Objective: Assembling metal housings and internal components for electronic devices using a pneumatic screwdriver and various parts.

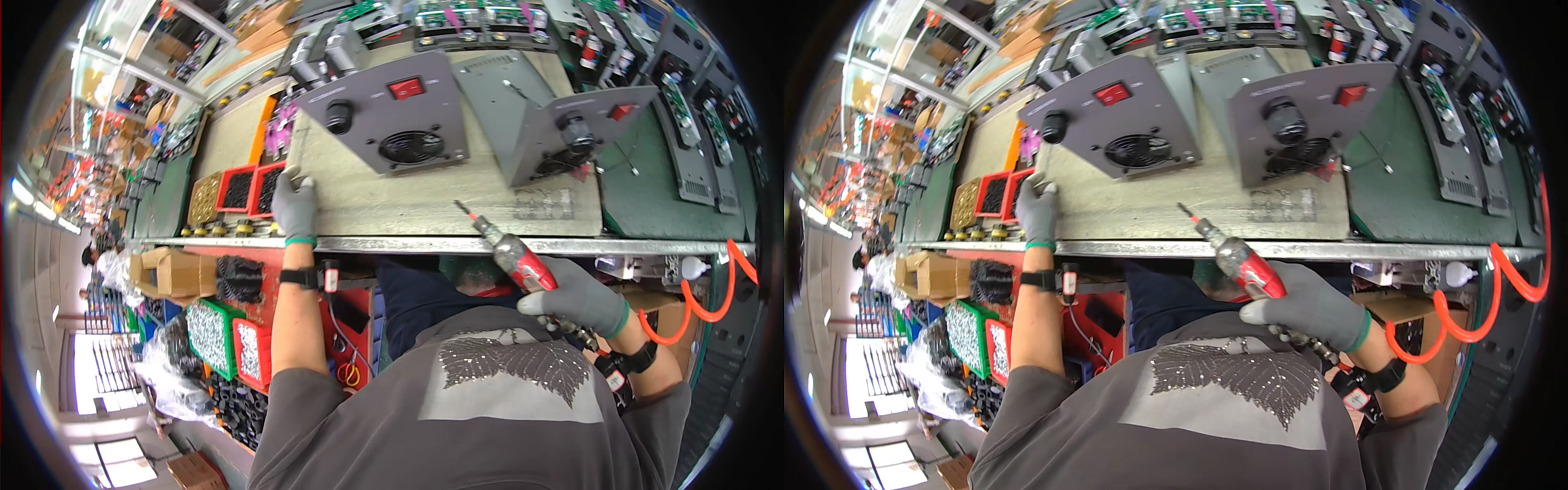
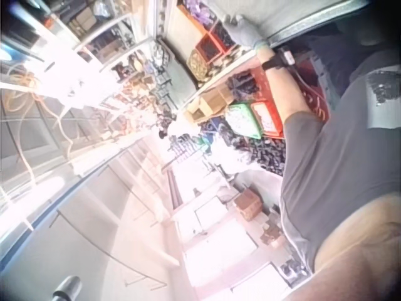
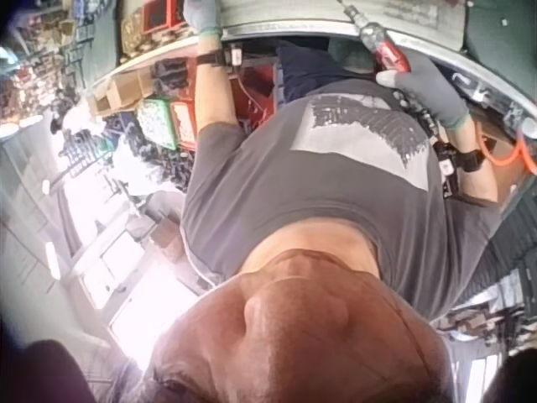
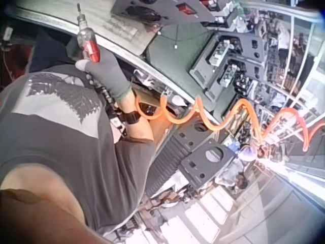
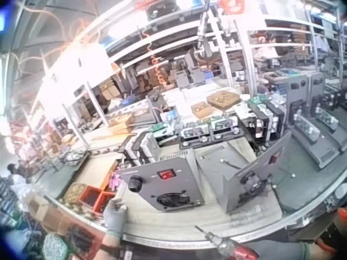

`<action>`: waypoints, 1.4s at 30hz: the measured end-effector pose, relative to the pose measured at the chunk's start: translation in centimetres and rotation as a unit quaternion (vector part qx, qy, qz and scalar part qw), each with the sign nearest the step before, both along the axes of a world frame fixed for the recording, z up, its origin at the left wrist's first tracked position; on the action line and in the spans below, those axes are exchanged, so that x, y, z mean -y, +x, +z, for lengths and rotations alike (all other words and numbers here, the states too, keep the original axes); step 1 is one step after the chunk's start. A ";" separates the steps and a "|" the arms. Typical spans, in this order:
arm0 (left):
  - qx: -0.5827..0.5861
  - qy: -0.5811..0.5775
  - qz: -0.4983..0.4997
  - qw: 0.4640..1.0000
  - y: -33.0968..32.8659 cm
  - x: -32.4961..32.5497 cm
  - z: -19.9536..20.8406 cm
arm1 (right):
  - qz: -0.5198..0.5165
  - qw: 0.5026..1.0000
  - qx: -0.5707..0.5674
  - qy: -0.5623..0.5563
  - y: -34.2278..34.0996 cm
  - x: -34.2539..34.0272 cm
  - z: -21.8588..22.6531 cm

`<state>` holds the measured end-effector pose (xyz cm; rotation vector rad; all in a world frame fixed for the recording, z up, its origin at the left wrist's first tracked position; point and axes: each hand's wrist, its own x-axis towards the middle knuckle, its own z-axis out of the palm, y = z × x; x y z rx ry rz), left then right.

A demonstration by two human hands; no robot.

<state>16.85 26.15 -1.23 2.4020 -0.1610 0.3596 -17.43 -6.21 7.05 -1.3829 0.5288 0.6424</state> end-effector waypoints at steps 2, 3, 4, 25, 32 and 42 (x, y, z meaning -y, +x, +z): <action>-0.008 -0.096 -0.052 0.994 -1.6 1.1 0.7 | -0.006 0.998 0.051 0.044 -0.1 0.0 -0.2; -0.050 -0.175 -0.071 0.981 -2.8 1.6 1.4 | -0.011 0.996 0.071 0.059 -0.1 0.0 -0.3; -0.128 -0.285 -0.122 0.942 -4.4 2.4 1.9 | 0.008 0.998 0.045 0.045 -0.2 0.3 -0.5; -0.458 -0.390 -0.282 0.747 -16.6 15.4 1.9 | -0.074 0.989 0.085 0.100 -4.1 1.6 -4.0; -0.129 -0.257 -0.428 0.857 -14.7 18.7 3.2 | -0.145 0.987 0.063 0.024 -6.5 2.4 -4.1; -0.079 -0.095 -0.467 0.875 -15.4 22.3 3.7 | -0.178 0.983 0.046 0.021 -5.8 2.0 -4.5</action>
